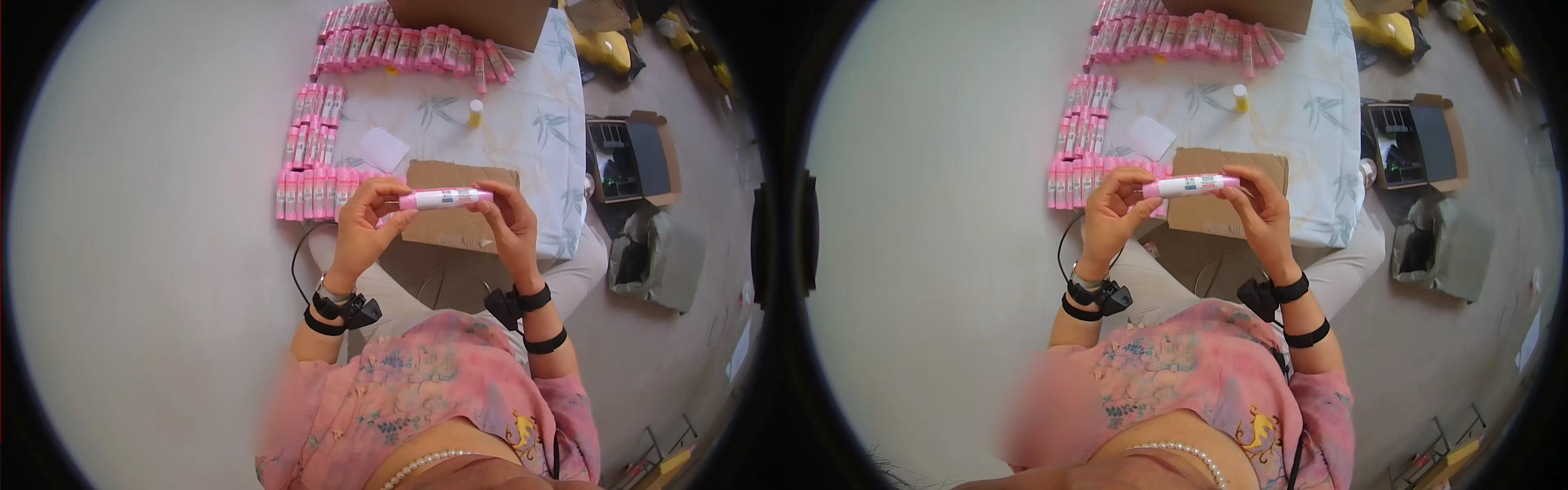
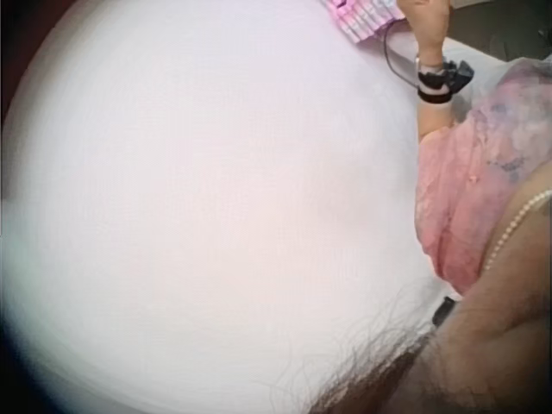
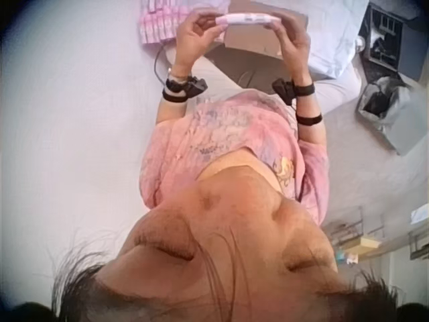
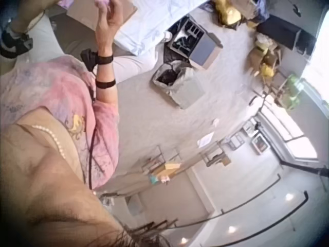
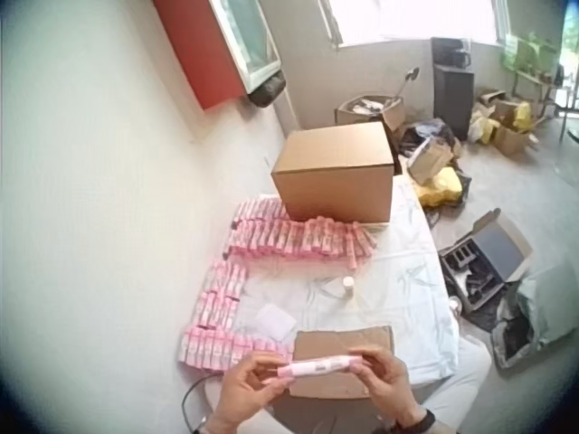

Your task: The recorder is picking up and inspecting small pink-capped tubes from a table and putting them back in rows.

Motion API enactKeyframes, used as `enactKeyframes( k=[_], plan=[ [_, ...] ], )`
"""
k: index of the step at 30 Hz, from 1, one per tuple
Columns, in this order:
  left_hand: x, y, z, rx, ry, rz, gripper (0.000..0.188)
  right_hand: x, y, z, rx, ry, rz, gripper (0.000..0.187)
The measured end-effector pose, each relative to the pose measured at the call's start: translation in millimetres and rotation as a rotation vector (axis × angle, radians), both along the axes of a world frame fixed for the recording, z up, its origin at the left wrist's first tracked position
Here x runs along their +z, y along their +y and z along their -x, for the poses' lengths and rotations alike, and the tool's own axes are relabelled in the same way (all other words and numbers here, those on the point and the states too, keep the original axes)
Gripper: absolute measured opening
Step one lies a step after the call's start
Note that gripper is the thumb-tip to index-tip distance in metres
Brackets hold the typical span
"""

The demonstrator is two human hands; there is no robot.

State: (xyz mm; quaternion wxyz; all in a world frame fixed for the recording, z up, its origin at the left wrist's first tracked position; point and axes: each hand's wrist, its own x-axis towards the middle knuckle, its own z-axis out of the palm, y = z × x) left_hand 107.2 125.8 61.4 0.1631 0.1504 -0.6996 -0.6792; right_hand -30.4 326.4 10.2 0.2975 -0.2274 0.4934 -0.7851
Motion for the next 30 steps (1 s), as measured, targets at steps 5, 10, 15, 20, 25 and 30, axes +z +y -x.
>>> enactKeyframes(
  k=[5, 10, 15, 20, 25, 30],
  plan=[
    [-14.7, -27.1, 22.6, -0.073, -0.192, 0.041, 0.029, -22.1, -18.7, 27.1, -0.039, 0.006, -0.125, 0.031],
    [-35.3, -87.7, 51.9, 0.026, -0.286, -0.382, 0.020, -55.6, -38.1, 77.8, -0.229, 0.177, -0.204, 0.033],
    [-65.3, -206.6, 132.0, 0.236, -0.060, -0.399, 0.019, -153.9, -21.8, 145.2, -0.537, 0.535, -0.622, 0.037],
    [-82.8, -309.6, 250.1, 0.406, -0.072, -0.286, 0.013, -203.5, -11.2, 166.6, -0.472, 0.954, -1.023, 0.044],
    [-122.0, -371.2, 349.7, 0.654, -0.089, -0.291, 0.013, -198.0, -13.6, 169.3, -0.380, 1.054, -1.199, 0.049],
    [-161.6, -428.6, 398.2, 0.897, -0.438, 0.273, 0.045, -198.2, -24.8, 167.9, -0.354, 1.022, -1.193, 0.052]
  ],
)
